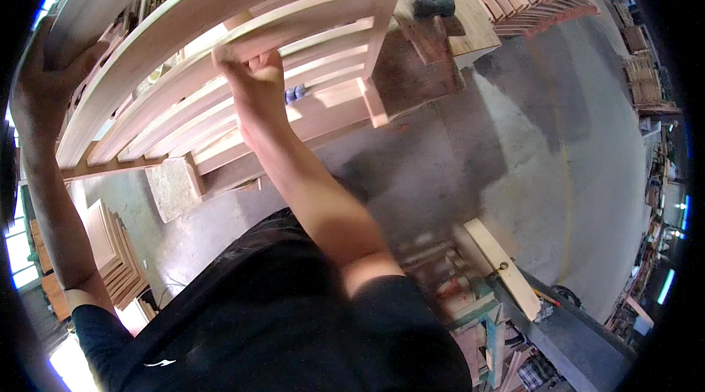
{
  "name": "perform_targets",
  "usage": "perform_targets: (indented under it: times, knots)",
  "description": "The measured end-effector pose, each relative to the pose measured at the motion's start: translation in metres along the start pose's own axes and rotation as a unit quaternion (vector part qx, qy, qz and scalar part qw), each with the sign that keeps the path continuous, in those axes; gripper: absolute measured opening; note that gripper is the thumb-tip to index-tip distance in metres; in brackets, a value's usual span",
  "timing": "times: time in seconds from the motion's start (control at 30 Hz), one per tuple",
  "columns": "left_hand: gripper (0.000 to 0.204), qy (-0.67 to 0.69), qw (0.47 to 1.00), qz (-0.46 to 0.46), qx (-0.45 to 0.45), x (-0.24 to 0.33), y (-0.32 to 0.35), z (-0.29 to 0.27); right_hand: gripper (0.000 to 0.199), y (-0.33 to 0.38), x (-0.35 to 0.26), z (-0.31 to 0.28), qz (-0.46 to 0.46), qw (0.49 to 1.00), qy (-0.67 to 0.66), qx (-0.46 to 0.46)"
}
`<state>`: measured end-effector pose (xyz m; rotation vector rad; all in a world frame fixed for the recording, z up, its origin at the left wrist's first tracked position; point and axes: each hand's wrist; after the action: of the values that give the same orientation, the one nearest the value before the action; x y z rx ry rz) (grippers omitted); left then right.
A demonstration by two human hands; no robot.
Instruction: The person assembles a wooden chair by inserting slats into the frame, tapping them into place with a mallet, and applying a finish with a brush. The chair is repeatedly lifted, rotated, and repositioned on a workbench during the process.
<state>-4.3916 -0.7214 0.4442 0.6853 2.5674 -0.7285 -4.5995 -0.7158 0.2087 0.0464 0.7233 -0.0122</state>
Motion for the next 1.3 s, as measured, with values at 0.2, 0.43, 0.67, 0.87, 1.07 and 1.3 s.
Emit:
perform_targets:
  times: [0.2, 0.43, 0.67, 0.87, 1.07, 1.3]
  knots:
    - [0.063, 0.004, 0.995, -0.087, 0.051, 0.050, -0.045, 0.008, 0.016, 0.035, -0.067, -0.163, 0.160, 0.938, 0.303, -0.052]
    - [0.054, 0.042, 0.989, -0.142, 0.004, 0.087, -0.083, -0.011, 0.036, -0.119, -0.155, -0.396, -0.179, 0.616, 0.748, 0.169]
    - [0.083, 0.075, 0.985, -0.150, -0.033, 0.046, -0.054, -0.014, 0.051, -0.264, -0.149, -0.467, -0.091, 0.593, 0.798, 0.050]
    - [0.080, 0.189, 0.970, -0.148, -0.040, 0.043, -0.053, 0.000, 0.019, -0.277, -0.163, -0.442, 0.223, 0.915, 0.320, 0.101]
    - [0.071, 0.283, 0.936, -0.208, -0.012, 0.087, -0.082, -0.001, 0.022, -0.186, -0.185, -0.426, 0.264, 0.904, 0.327, 0.078]
    - [0.061, 0.077, 0.964, -0.250, 0.041, 0.137, -0.112, -0.024, 0.005, -0.167, -0.345, -0.288, 0.028, 0.881, 0.471, -0.028]
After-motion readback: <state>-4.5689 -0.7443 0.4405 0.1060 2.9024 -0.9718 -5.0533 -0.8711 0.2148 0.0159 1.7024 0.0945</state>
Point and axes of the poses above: each hand's wrist, its own y-axis away from the middle knuckle, its own z-axis out of the palm, x = y × z, and after that the axes turned 4 degrees about -x, right-handed
